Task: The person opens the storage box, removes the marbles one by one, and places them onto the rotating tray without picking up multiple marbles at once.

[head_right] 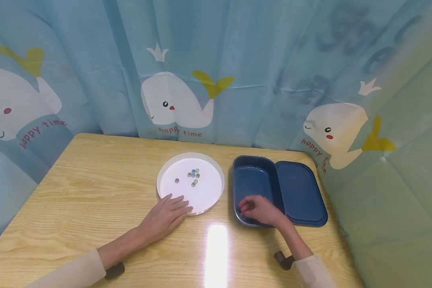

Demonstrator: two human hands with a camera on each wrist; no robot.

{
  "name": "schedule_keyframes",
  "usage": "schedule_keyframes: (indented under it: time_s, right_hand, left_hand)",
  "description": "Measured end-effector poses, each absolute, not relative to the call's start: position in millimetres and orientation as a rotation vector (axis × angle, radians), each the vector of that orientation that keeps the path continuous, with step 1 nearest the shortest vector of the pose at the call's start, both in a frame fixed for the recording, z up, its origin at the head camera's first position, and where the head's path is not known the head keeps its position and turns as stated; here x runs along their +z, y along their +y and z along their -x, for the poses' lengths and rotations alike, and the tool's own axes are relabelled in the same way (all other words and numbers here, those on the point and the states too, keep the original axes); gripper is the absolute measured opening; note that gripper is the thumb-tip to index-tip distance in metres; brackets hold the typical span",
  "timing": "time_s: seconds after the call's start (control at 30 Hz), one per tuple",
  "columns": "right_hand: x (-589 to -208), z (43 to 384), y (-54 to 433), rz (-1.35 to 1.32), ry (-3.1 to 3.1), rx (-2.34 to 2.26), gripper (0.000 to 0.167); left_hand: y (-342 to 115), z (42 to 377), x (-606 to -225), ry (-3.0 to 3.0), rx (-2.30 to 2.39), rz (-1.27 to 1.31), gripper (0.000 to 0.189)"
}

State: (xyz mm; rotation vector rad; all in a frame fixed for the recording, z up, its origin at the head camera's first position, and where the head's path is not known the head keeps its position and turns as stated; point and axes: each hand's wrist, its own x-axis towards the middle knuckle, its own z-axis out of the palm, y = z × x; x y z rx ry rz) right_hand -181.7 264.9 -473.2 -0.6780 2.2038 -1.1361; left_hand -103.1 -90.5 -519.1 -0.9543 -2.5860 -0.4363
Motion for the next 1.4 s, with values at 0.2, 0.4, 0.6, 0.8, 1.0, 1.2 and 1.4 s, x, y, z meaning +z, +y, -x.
schedule_keyframes:
  time_s: [0.2, 0.4, 0.6, 0.8, 1.0, 1.2, 1.4]
  right_hand:
    - [-480, 181, 264, 0.696, 2.135, -1.118, 0.012]
    - [-480, 181, 262, 0.723, 2.142, -1.084, 0.009]
    - [-478, 181, 260, 0.797, 2.217, -0.987, 0.008]
    - [-480, 183, 258, 0.84, 2.293, -0.885, 0.016]
    - [-478, 184, 255, 0.852, 2.315, -0.84, 0.018]
    - [-474, 184, 255, 0.845, 2.313, -0.826, 0.02]
    - [-465, 184, 253, 0.823, 2.323, -0.857, 0.014]
  left_hand:
    - [-91, 103, -519, -2.603, -0.433, 0.954, 0.026]
    - [-91, 103, -519, -2.597, -0.417, 0.953, 0.026]
    - [-91, 104, -520, -2.582, -0.427, 0.953, 0.026]
    - [-91, 104, -520, -2.572, -0.44, 0.96, 0.027]
    - [-91, 104, -520, -2.558, -0.434, 0.966, 0.027]
    - [-91, 105, -522, -2.557, -0.442, 0.967, 0.026]
    - [-91, 104, -520, -2.553, -0.461, 0.962, 0.026]
